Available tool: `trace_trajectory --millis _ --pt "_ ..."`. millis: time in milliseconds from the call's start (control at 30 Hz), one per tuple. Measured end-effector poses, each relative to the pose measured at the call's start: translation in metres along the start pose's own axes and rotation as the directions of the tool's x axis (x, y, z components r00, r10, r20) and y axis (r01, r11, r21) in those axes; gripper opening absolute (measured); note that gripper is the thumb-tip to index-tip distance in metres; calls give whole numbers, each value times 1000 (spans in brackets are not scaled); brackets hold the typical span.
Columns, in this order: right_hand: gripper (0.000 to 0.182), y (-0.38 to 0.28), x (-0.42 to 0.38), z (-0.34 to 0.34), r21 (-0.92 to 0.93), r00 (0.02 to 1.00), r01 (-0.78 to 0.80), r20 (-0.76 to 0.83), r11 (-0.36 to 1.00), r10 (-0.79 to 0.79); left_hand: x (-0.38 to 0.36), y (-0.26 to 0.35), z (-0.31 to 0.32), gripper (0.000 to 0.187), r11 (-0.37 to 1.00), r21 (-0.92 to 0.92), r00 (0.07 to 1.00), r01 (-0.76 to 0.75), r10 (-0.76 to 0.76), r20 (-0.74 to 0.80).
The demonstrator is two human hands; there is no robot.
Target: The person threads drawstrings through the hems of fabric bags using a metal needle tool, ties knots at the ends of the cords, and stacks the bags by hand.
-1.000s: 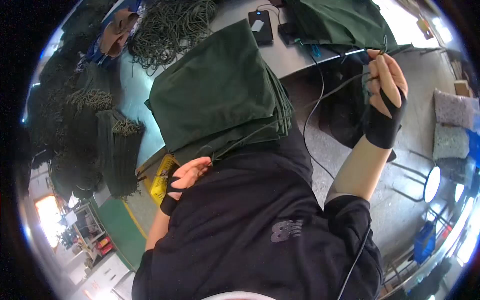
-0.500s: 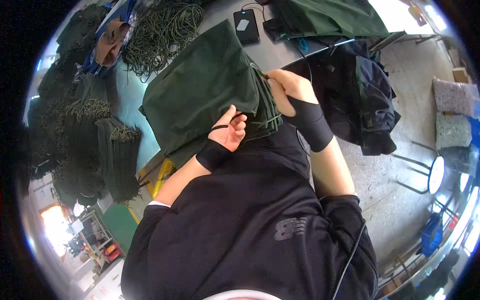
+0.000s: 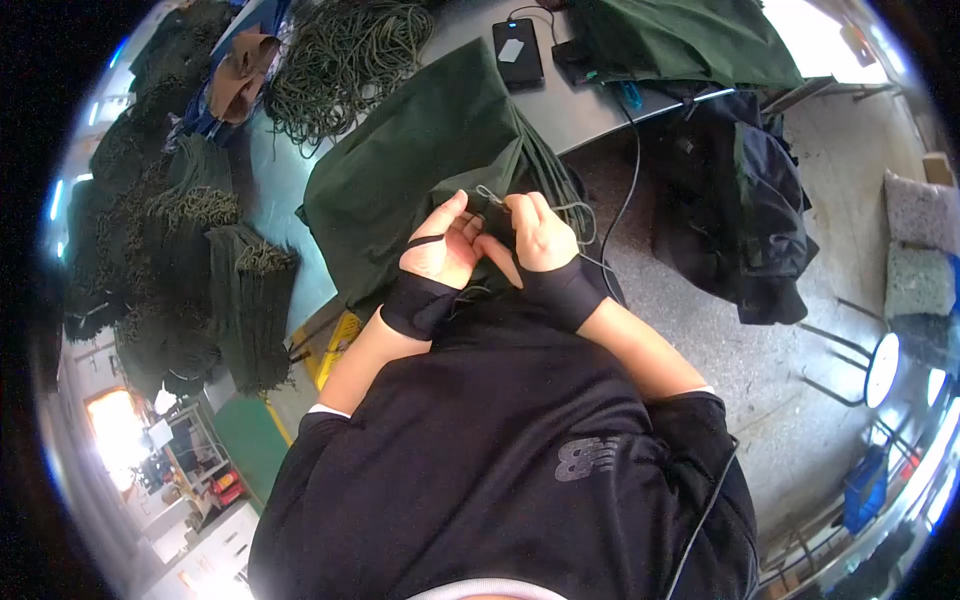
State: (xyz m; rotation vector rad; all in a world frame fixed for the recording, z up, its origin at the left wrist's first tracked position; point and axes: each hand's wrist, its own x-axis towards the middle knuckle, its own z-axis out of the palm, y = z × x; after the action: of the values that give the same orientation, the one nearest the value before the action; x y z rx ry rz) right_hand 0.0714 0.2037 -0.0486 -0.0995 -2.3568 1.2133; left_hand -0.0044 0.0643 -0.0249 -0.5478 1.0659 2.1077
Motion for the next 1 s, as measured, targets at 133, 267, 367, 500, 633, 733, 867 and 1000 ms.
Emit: trace_trajectory --millis 133,267,367,500,633,733,867,1000 --pt "28 -3 -6 -4 19 1000 12 -25 1000 -11 1 -3 -2 8 998 -31 997 -47 45 -61" --pt "20 -10 -7 -6 73 1000 -21 14 997 20 -22 22 21 9 932 94 937 -350 350 18" --pt "18 -20 -1 -4 140 998 -33 55 990 25 -30 26 19 9 949 80 952 -306 307 -2" --pt "20 -22 -2 -8 175 994 18 106 984 -37 -38 11 5 11 989 63 989 -137 132 69" --pt "20 -37 7 -32 214 979 -30 202 976 -14 -39 10 5 9 831 304 882 -466 466 77" --pt "15 -25 20 -42 143 985 56 156 988 -79 -49 20 12 14 853 310 907 -420 409 104" --pt "13 -27 38 -58 -15 939 203 286 979 -190 -56 20 17 23 928 191 947 -319 309 83" --pt "13 -29 39 -59 -84 905 275 358 958 -229 -60 15 14 26 901 231 930 -367 352 105"
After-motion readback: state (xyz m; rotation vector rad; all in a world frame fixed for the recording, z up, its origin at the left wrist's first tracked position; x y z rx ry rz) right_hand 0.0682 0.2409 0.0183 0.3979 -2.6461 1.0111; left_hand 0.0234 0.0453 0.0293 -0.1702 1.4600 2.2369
